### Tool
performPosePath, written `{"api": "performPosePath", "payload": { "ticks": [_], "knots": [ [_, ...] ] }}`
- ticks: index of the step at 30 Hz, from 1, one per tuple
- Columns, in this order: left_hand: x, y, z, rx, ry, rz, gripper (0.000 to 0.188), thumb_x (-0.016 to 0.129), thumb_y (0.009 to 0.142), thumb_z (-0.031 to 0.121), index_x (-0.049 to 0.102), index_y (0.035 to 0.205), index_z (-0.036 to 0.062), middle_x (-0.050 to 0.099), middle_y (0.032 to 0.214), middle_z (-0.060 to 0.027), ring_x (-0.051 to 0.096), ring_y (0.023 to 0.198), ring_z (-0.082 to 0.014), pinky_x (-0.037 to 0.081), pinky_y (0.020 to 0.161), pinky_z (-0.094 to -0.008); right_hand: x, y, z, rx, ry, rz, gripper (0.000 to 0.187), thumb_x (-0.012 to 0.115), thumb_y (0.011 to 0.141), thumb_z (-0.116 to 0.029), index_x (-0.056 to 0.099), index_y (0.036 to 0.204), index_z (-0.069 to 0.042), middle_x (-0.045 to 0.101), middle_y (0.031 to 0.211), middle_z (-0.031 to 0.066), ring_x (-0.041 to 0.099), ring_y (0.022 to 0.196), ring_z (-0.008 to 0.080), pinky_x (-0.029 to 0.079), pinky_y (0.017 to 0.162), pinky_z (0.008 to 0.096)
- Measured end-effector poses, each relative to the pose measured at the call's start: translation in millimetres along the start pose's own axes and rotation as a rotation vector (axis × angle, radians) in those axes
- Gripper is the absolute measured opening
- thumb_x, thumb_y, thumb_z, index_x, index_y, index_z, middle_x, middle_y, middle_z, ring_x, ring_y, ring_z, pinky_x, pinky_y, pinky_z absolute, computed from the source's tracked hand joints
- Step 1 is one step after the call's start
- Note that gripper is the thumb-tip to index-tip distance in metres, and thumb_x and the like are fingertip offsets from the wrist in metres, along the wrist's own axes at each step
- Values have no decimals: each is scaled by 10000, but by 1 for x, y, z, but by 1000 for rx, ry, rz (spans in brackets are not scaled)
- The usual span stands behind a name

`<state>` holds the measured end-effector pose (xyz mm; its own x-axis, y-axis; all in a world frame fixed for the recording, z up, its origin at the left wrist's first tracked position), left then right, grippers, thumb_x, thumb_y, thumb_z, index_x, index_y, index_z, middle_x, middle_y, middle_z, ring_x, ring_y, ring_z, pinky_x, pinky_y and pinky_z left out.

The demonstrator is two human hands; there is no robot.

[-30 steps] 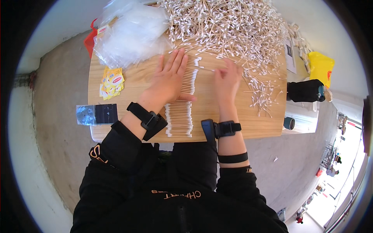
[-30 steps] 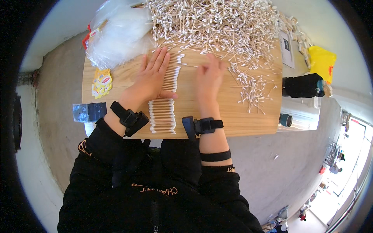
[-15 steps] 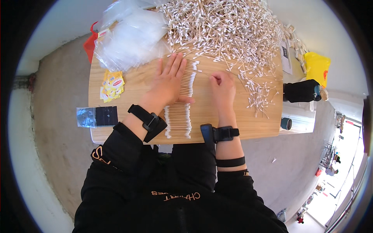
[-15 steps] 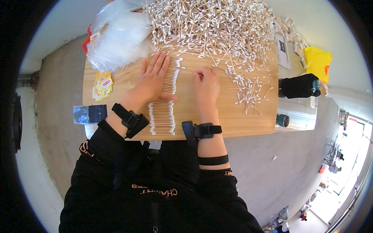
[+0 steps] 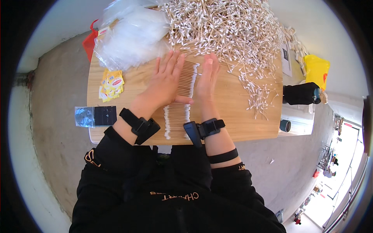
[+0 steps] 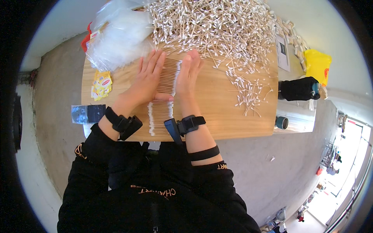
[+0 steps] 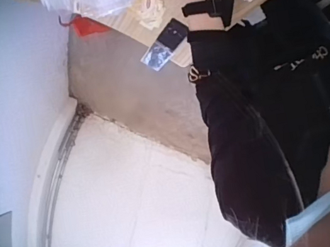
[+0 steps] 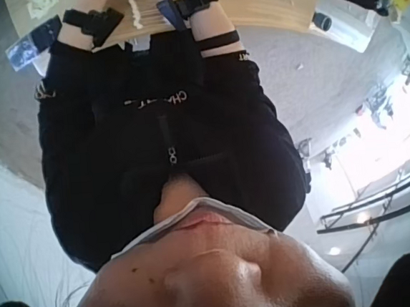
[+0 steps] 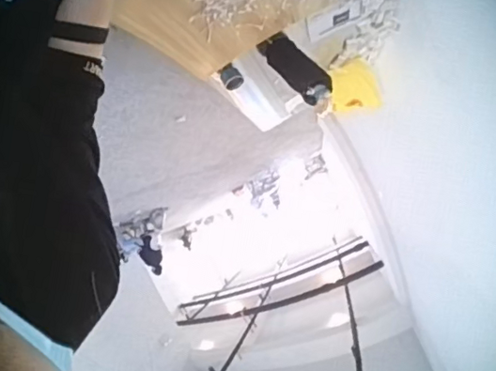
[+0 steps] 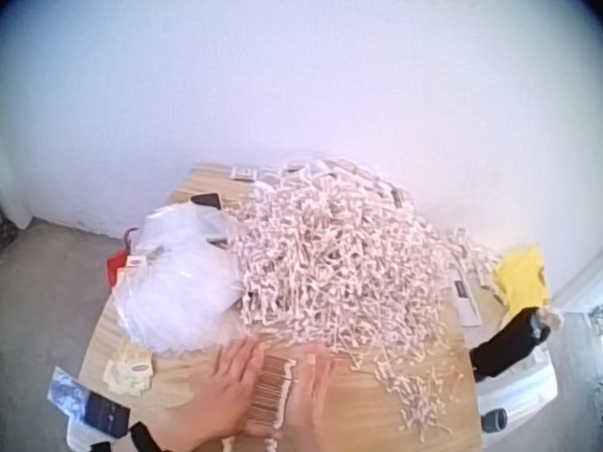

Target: Sorting and packaging cotton swabs into small plastic bags at a wooden table.

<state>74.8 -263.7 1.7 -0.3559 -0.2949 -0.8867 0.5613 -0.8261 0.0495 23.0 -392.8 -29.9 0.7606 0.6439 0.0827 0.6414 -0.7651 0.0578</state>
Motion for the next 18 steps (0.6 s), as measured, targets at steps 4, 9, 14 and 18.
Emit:
{"api": "performPosePath", "payload": {
  "ticks": [4, 9, 14, 18],
  "knots": [
    [8, -6, 0, -9, 33, -23, 1364, 739, 523, 706, 122, 1486, -37, 137, 1552, -229, 74, 1459, -352, 81, 1161, -519, 8, 6, 5, -122, -215, -94, 564, 325, 1023, -397, 332, 1383, 37, 371, 1341, 206, 371, 1250, 303, 274, 1087, 395],
    [14, -9, -2, 20, 38, -52, 1362, 733, 527, 712, 128, 1481, -50, 105, 1557, -232, 82, 1457, -358, 106, 1167, -484, 19, 9, 4, -18, -13, -143, 593, 304, 1025, -403, 289, 1418, 41, 366, 1370, 202, 362, 1303, 292, 276, 1097, 365],
    [3, -15, 1, -7, -70, 0, 1361, 757, 535, 679, 110, 1477, -59, 102, 1554, -241, 82, 1455, -365, 105, 1160, -506, -2, 11, 7, 90, 263, -69, 556, 282, 1033, -382, 293, 1395, 40, 373, 1363, 193, 339, 1327, 252, 216, 1156, 365],
    [-14, -69, 4, -89, -89, 24, 1354, 789, 548, 629, 89, 1473, -70, 99, 1547, -260, 81, 1449, -393, 113, 1144, -546, -36, -32, -21, 183, 369, 102, 581, 262, 1040, -369, 223, 1414, 74, 346, 1383, 222, 293, 1368, 279, 189, 1173, 373]
  ]
}}
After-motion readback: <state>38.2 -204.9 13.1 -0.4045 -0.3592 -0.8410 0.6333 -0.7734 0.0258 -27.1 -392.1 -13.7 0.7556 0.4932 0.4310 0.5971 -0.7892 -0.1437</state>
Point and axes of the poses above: each hand's wrist, its own y-axis towards the middle knuckle, its own x-axis out of the palm, z = x × y, the point moved 4 cm from there along y, towards the middle knuckle
